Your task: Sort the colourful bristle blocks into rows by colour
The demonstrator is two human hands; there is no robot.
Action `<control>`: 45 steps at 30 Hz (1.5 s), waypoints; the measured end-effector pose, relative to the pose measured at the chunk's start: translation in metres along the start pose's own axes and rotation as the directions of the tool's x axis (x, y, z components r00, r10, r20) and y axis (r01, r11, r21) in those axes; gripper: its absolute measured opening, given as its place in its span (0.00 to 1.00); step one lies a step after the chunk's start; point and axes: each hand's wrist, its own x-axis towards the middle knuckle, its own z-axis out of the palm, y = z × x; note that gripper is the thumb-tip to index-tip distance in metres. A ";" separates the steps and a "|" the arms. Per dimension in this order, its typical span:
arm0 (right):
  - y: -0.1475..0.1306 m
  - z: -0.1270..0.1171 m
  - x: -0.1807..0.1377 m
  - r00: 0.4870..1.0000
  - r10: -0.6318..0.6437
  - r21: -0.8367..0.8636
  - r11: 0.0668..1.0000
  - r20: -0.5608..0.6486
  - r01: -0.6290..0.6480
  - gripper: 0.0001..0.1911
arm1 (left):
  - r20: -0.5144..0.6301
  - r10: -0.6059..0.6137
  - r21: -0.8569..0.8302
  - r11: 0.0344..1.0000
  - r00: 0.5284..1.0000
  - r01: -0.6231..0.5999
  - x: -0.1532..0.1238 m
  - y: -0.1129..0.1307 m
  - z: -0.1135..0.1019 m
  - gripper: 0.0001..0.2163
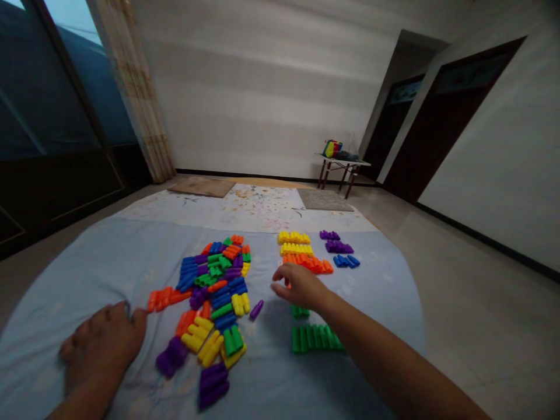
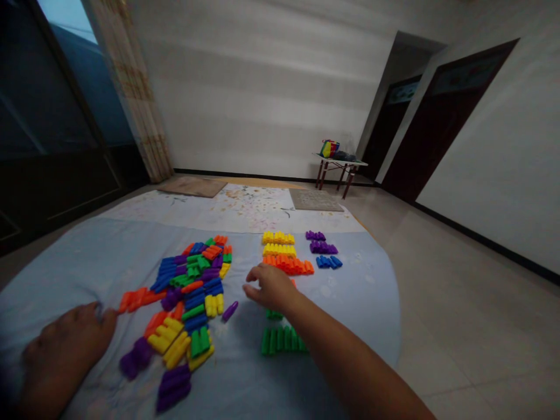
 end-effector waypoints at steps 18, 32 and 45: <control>-0.071 0.043 -0.020 0.970 -0.241 0.007 0.971 0.043 0.241 0.18 | -0.103 -0.009 0.011 1.000 0.995 0.010 -0.005 0.004 0.002 0.25; -0.083 0.053 -0.017 0.858 -0.375 -0.213 0.860 0.350 0.463 0.15 | -0.114 0.025 0.000 1.000 0.993 -0.025 -0.003 -0.002 0.009 0.28; -0.052 0.025 -0.024 0.991 0.074 -0.127 0.990 0.111 -0.060 0.20 | -0.119 0.056 0.022 0.998 0.991 -0.054 -0.005 -0.004 0.008 0.30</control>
